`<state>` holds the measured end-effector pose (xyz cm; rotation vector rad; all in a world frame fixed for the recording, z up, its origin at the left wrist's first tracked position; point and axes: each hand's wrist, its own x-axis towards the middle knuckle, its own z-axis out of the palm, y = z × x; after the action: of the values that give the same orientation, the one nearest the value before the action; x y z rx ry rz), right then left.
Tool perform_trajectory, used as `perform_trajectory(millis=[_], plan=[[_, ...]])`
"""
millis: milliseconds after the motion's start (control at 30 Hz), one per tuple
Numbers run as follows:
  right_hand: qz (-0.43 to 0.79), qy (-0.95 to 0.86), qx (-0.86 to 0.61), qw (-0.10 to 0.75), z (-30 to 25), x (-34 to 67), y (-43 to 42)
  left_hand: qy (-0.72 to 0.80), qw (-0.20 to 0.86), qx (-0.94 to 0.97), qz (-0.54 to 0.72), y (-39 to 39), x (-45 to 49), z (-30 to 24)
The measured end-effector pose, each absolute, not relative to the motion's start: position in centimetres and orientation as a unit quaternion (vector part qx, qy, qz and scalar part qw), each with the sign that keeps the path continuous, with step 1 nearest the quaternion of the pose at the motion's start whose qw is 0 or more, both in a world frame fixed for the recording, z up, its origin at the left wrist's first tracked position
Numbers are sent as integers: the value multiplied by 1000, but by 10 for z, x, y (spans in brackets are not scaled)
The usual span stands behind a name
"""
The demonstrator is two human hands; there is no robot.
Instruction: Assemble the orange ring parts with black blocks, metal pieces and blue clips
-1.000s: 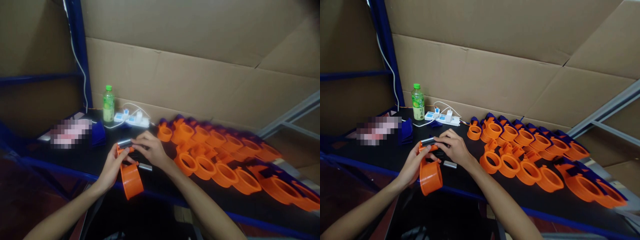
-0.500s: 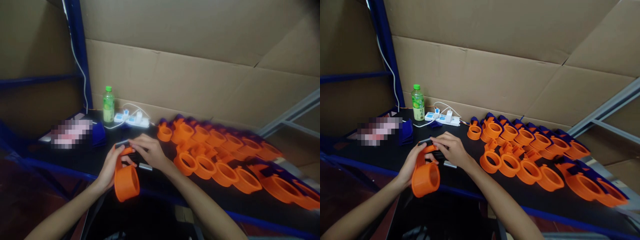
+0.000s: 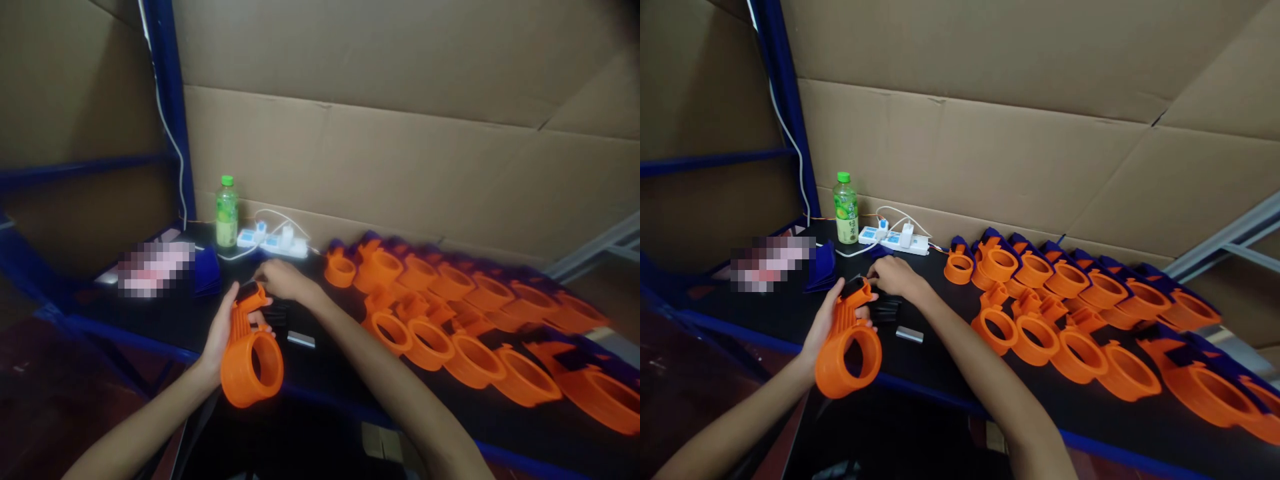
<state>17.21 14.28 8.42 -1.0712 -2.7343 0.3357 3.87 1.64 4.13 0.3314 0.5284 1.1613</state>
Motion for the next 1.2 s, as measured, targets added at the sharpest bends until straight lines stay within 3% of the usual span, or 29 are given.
perform_trajectory(millis=[200, 500, 767, 833, 1000, 1200], plan=[[96, -913, -383, 99, 77, 179, 156, 295, 730, 237, 569, 11, 45, 39], [109, -904, -354, 212, 92, 208, 137, 300, 686, 200, 632, 15, 48, 41], [269, -889, -240, 282, 92, 218, 94, 306, 666, 201, 650, 16, 47, 38], [286, -873, -268, 289, 91, 220, 98, 313, 652, 208, 659, 15, 46, 39], [187, -812, -454, 316, 73, 233, 125, 318, 667, 210, 641, 13, 45, 42], [209, -815, -464, 279, 56, 235, 129, 306, 660, 219, 650, 13, 47, 41]])
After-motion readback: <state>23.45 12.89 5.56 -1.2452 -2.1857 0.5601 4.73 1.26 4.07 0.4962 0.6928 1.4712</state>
